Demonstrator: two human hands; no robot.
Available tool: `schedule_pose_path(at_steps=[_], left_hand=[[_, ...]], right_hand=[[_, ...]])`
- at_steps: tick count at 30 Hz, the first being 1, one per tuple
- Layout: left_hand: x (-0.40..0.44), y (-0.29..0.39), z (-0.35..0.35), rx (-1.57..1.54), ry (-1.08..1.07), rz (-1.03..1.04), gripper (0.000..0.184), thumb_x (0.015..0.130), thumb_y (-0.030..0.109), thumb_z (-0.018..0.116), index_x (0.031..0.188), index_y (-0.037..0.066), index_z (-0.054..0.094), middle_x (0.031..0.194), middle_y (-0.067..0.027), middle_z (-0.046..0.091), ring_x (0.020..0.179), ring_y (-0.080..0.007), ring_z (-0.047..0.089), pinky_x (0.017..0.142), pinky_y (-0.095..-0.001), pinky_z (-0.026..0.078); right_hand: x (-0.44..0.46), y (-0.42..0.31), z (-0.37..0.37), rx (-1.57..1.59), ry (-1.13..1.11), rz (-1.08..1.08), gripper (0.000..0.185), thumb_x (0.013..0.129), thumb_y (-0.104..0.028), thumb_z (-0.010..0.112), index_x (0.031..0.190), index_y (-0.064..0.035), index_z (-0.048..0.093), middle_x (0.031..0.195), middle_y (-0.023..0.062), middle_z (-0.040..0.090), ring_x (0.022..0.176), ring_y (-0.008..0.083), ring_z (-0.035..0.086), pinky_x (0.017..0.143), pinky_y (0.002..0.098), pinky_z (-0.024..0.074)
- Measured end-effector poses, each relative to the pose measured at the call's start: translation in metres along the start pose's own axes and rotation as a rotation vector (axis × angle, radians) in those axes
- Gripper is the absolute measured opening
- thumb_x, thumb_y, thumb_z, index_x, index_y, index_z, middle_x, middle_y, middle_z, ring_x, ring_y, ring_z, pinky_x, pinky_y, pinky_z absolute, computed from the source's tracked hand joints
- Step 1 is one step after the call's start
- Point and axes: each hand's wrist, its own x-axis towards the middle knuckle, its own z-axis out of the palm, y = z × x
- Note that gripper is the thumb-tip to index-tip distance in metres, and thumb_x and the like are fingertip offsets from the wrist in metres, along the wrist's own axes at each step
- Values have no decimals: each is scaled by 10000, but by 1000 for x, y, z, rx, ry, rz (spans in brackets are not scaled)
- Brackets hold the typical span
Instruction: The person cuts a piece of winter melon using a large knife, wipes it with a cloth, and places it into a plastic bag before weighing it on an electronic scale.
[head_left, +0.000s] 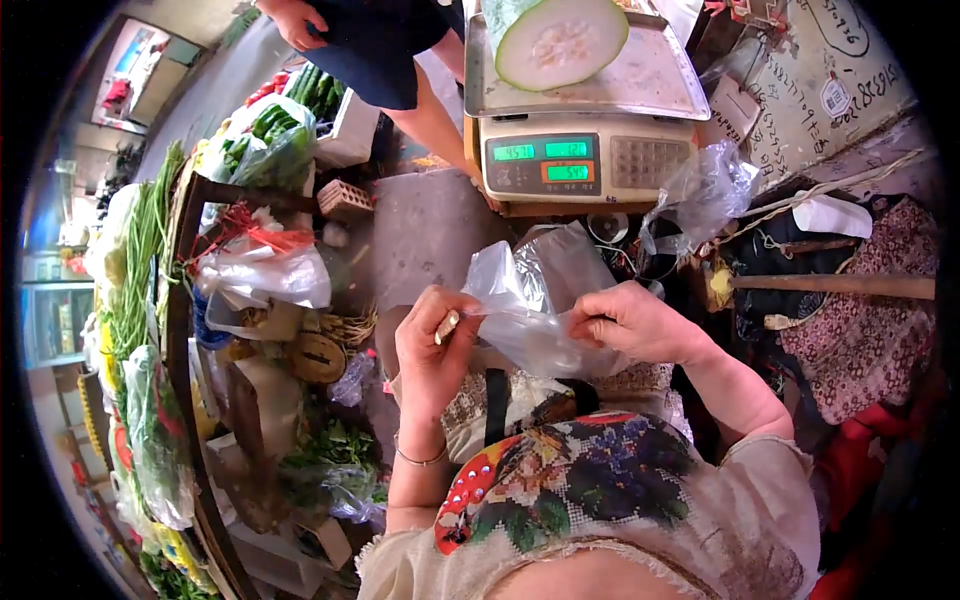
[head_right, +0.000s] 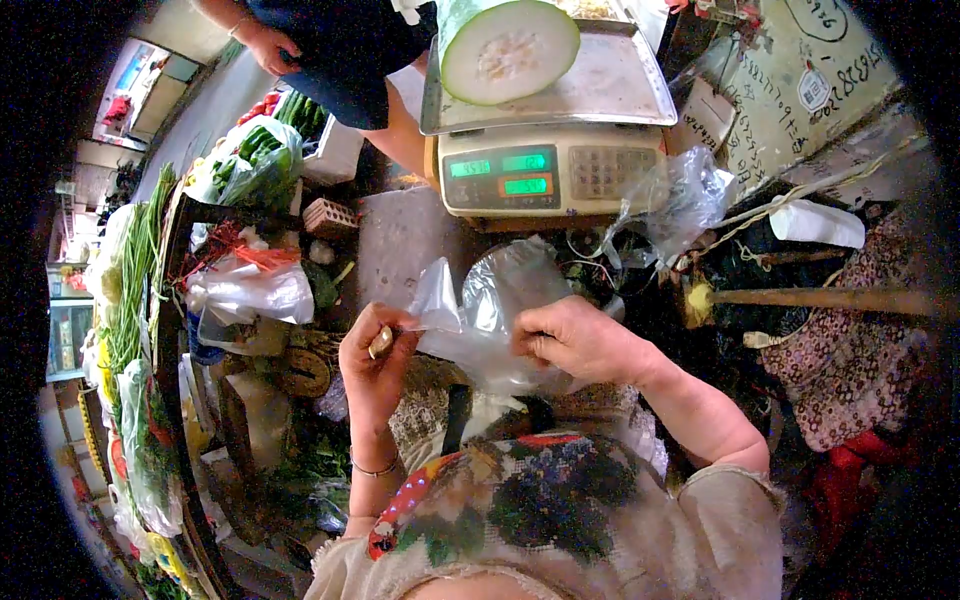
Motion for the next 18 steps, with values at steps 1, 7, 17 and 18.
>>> schedule_pose_path(at_steps=[1,7,17,18], left_hand=[[0,0,0,8,2,-28,124,789,-61,689,864,5,615,794,-63,602,677,-146,543,620,-248,432],[-7,3,10,40,251,7,118,807,-31,703,894,7,632,796,-59,606,711,-131,559,649,-243,444],[-42,-1,51,-559,-296,-594,163,901,119,688,966,-1,599,772,-17,629,624,-73,563,551,-210,450],[-44,-4,53,-629,-282,-577,193,907,139,694,978,-8,592,745,-12,616,609,-70,559,530,-206,444]], right_hand=[[0,6,3,-34,52,-46,123,894,-119,631,873,0,611,699,76,635,651,172,605,651,308,503],[6,12,11,96,166,114,154,939,-143,612,854,-14,617,709,40,634,643,100,611,548,259,461],[7,14,36,224,141,160,129,875,-137,681,840,-30,619,711,26,648,632,97,604,542,283,465],[5,14,39,-1,168,46,148,850,-136,703,839,-21,611,703,44,646,640,115,611,555,313,468]])
